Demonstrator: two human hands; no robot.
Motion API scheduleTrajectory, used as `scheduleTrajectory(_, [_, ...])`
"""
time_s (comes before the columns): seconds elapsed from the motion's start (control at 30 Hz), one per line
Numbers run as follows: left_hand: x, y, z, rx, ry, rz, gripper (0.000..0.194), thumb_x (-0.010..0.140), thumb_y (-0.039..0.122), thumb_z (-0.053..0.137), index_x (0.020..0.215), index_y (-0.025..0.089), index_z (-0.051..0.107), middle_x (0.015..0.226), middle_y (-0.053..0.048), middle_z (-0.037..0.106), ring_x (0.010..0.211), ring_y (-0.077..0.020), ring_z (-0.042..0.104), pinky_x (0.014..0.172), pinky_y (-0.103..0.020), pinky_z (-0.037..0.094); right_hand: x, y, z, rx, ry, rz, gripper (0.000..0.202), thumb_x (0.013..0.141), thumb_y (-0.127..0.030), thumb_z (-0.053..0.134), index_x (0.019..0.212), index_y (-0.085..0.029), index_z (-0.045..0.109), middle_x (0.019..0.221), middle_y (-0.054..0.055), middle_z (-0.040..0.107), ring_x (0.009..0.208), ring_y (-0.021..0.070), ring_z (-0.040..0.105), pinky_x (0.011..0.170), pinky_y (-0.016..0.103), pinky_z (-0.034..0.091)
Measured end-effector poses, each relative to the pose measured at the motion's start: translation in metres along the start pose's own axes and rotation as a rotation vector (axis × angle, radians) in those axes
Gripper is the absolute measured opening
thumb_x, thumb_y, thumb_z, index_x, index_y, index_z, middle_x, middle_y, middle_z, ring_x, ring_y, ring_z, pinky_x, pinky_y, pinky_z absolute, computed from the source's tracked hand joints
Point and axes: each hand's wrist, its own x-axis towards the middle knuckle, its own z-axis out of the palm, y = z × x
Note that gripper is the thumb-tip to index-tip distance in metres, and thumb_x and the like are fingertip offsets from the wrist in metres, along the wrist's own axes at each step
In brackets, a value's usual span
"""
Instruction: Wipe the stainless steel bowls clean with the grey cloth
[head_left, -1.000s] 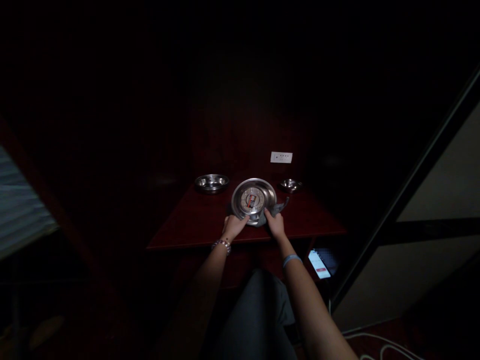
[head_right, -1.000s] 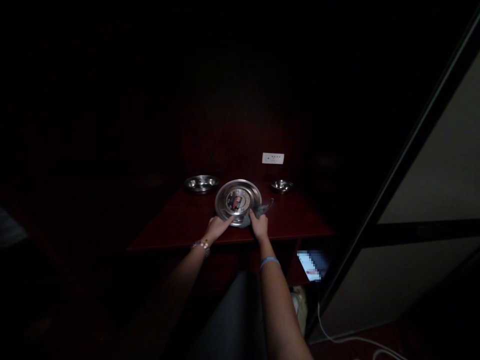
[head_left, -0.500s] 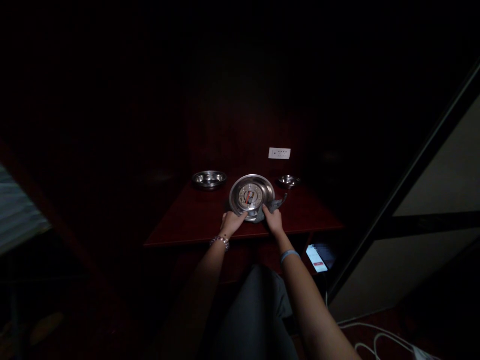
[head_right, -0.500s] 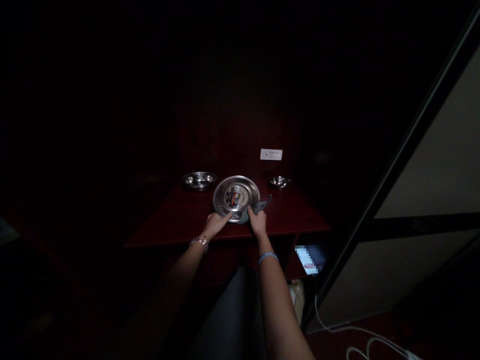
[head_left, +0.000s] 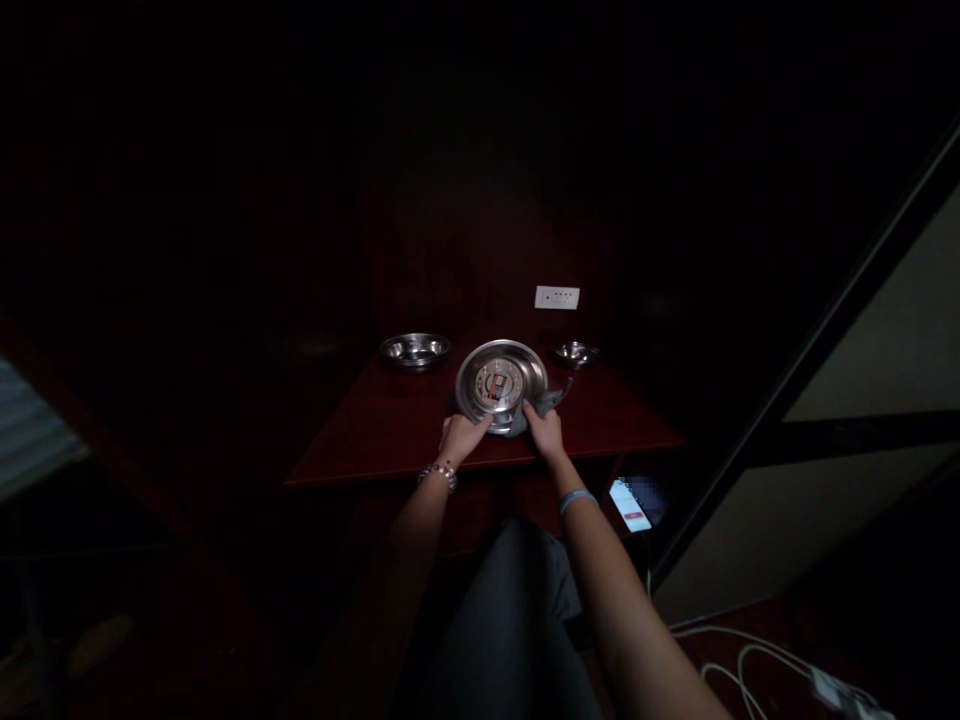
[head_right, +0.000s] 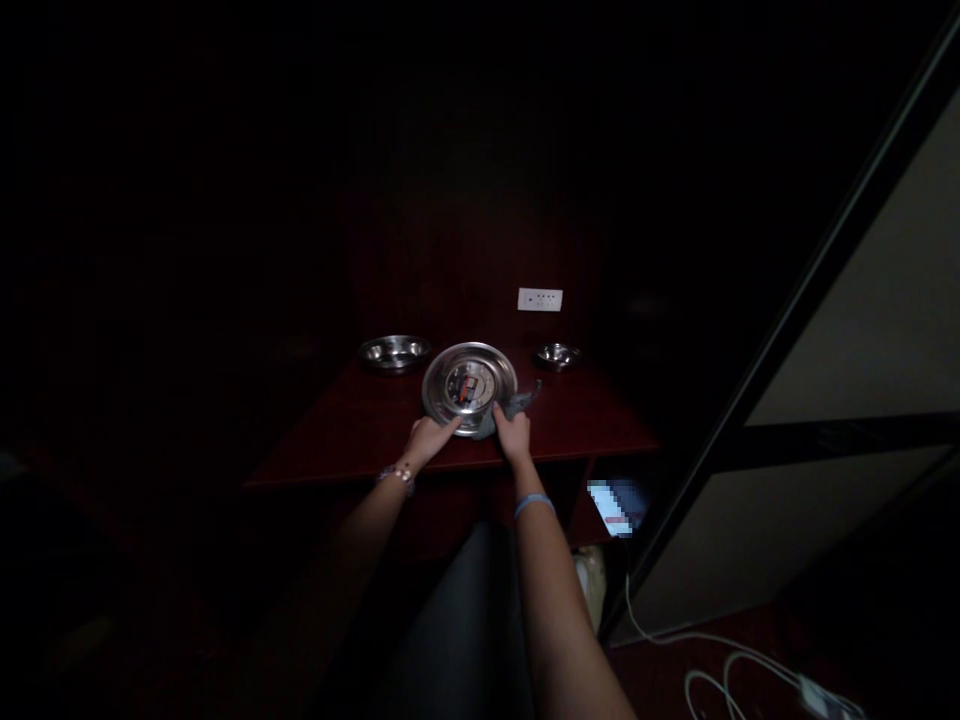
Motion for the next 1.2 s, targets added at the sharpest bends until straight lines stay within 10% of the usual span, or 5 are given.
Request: scheduleTrajectory(1.2, [0.003,-0.006,0.006,0.027,0.031,0.002,0.038,0.096,0.042,0.050,0.114,0.019,0.075,0.120,-0.009,0.074,0.125,-0.0200,0.063,0.104,-0.024,0.043,0.004,0.008,0.001,0.002,-0.014,-0.017,0.046,0.084,-0.053,0.060,0.098,-0.011,0.076,0.096,0.013,0.079,0.097,0.0278,0.073,0.090,0.034,0.055])
